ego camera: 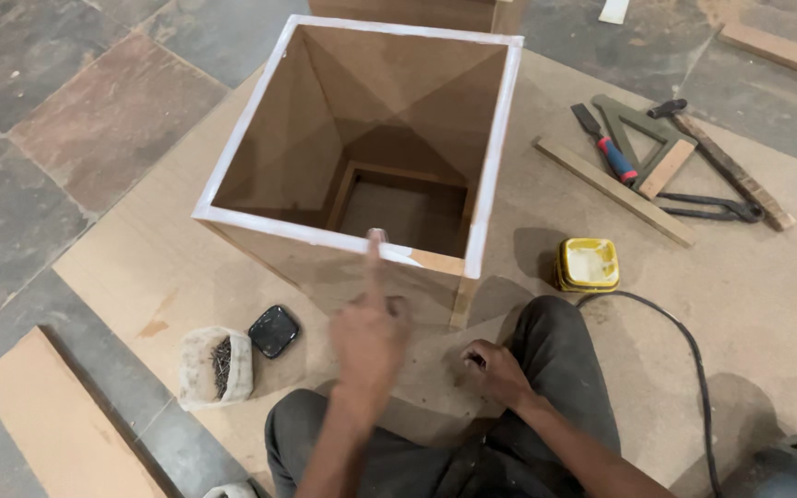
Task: The person applies white glue to the top edges of a wooden box using their finger. They repeatedly dip their finger into a small yellow container and spread the glue along the rim of the box.
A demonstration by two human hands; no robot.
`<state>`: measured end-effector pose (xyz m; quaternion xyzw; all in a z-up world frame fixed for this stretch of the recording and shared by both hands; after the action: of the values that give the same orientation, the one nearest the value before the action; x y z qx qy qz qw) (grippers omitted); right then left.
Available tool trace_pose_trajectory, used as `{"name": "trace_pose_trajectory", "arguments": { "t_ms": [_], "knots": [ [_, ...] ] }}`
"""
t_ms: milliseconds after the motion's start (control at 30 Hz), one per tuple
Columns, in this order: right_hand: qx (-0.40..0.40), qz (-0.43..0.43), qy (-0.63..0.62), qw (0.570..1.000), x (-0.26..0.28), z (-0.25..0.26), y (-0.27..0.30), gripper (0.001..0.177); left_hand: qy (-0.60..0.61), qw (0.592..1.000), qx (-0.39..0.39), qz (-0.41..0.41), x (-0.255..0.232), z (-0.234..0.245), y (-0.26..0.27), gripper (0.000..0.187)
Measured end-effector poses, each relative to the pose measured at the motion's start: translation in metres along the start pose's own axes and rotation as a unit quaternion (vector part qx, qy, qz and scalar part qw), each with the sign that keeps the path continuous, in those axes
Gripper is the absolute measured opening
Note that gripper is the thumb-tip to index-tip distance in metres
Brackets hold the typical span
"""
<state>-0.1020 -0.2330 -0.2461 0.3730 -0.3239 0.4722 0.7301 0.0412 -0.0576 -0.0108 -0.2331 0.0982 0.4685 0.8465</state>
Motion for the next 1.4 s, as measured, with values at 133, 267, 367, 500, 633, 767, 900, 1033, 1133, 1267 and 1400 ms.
{"name": "trace_pose_trajectory", "arguments": {
  "t_ms": [133, 267, 367, 500, 633, 767, 900, 1033, 1133, 1267, 1400],
  "knots": [
    [0.007, 0.0, -0.002, 1.0, 0.008, 0.002, -0.003, 0.018, 0.053, 0.995, 0.073, -0.032, -0.049, 0.002, 0.012, 0.088],
    [-0.069, 0.047, -0.07, 0.994, 0.0, 0.002, -0.001, 0.039, 0.156, 0.954, 0.241, -0.081, -0.089, 0.016, 0.023, 0.087],
    [-0.055, 0.084, -0.077, 0.992, -0.013, 0.0, -0.001, 0.027, 0.092, 0.959, 0.257, -0.07, -0.086, 0.03, 0.012, 0.087],
    [-0.032, 0.0, 0.017, 0.999, -0.031, -0.008, 0.0, 0.015, 0.066, 0.982, 0.176, -0.035, -0.08, 0.037, 0.009, 0.084],
    [-0.028, 0.099, -0.134, 0.986, -0.029, -0.01, -0.005, 0.013, 0.123, 0.969, 0.163, -0.139, -0.086, 0.042, 0.021, 0.08],
    [-0.04, 0.052, -0.027, 0.997, -0.019, -0.003, 0.0, 0.013, 0.242, 0.965, 0.091, 0.045, -0.058, 0.067, 0.017, 0.085],
    [-0.026, 0.077, -0.034, 0.996, -0.004, 0.003, 0.003, 0.013, 0.222, 0.964, -0.138, -0.05, -0.014, 0.102, 0.012, 0.07],
    [-0.014, 0.073, -0.019, 0.997, 0.001, 0.003, 0.001, 0.012, 0.275, 0.93, -0.208, -0.127, 0.0, 0.109, 0.024, 0.055],
    [-0.039, 0.084, 0.0, 0.996, -0.002, 0.0, 0.001, 0.013, 0.28, 0.946, -0.127, -0.107, -0.002, 0.095, 0.027, 0.057],
    [-0.044, 0.07, 0.001, 0.997, -0.014, -0.003, -0.001, 0.013, 0.316, 0.94, -0.091, -0.09, -0.002, 0.072, 0.022, 0.055],
    [-0.047, 0.077, -0.024, 0.996, -0.027, -0.006, -0.006, 0.013, 0.325, 0.938, -0.09, -0.087, 0.002, 0.049, 0.031, 0.057]
  ]
}}
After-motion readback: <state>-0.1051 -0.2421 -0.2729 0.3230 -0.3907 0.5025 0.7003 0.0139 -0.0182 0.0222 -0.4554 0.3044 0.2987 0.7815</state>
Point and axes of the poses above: each hand's wrist, its own y-axis away from the middle knuckle, its own z-axis out of the back of the hand, x = y × z, the point moved 1 cm from there along -y, towards the middle knuckle, and after that the axes turned 2 degrees about -y, right-handed, at the moved point
